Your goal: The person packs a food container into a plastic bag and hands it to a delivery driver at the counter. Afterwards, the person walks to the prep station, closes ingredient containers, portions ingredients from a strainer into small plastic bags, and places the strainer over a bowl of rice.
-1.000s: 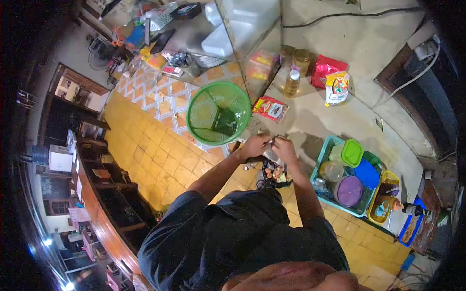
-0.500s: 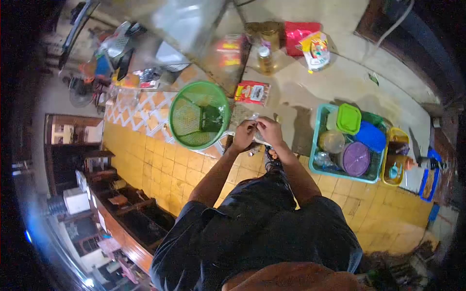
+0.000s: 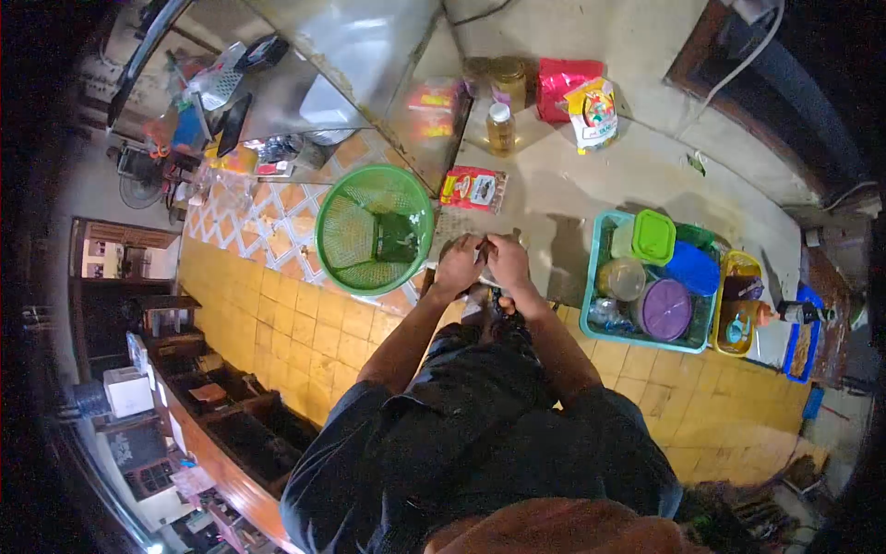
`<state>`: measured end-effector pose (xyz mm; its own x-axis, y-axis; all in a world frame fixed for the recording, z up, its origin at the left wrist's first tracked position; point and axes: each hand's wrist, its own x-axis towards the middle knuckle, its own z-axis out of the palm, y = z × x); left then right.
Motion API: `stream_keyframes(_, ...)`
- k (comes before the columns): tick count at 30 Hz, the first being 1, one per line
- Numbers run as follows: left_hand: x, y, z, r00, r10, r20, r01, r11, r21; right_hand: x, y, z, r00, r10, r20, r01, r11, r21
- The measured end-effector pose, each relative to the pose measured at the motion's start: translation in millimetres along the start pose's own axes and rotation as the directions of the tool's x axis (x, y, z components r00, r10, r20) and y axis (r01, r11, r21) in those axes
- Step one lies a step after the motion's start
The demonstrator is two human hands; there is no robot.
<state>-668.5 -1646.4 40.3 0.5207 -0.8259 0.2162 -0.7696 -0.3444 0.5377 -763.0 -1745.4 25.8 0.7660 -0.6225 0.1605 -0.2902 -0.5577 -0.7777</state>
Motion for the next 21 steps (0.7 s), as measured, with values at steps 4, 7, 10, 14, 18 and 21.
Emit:
stream_keyframes(4,8,-4,0,0.992,0.106,-0.063,-0.108,0.994,-0.025,19,11,4,0.991,0.031,0.132,-0.019,0.996,-0.090)
stream_keyframes(7,18,-34,29,0.977,0.210,-0.022,-0.210,0.978,-0.004,23,31,12,0.998,-0.060,0.010,0.061,0.997,-0.056)
stream_keyframes(10,23,-40,29,0.974,0.228,0.014,-0.226,0.969,-0.099,31,30,10,0.991,-0.104,0.080,0.103,0.995,0.021)
stream_keyframes(14,24,-39,19,0.957,0.282,0.065,-0.281,0.959,-0.027,34,47,-3,0.946,-0.149,0.287,0.124,0.987,0.105)
stream_keyframes(18,30,-40,33,0.947,0.321,0.024,-0.315,0.940,-0.127,34,58,-4,0.941,-0.028,0.338,-0.095,0.935,0.341)
stream_keyframes(21,30,-40,37,0.988,0.150,0.032,-0.118,0.878,-0.465,30,53,-6,0.966,-0.081,0.244,0.042,0.986,0.161)
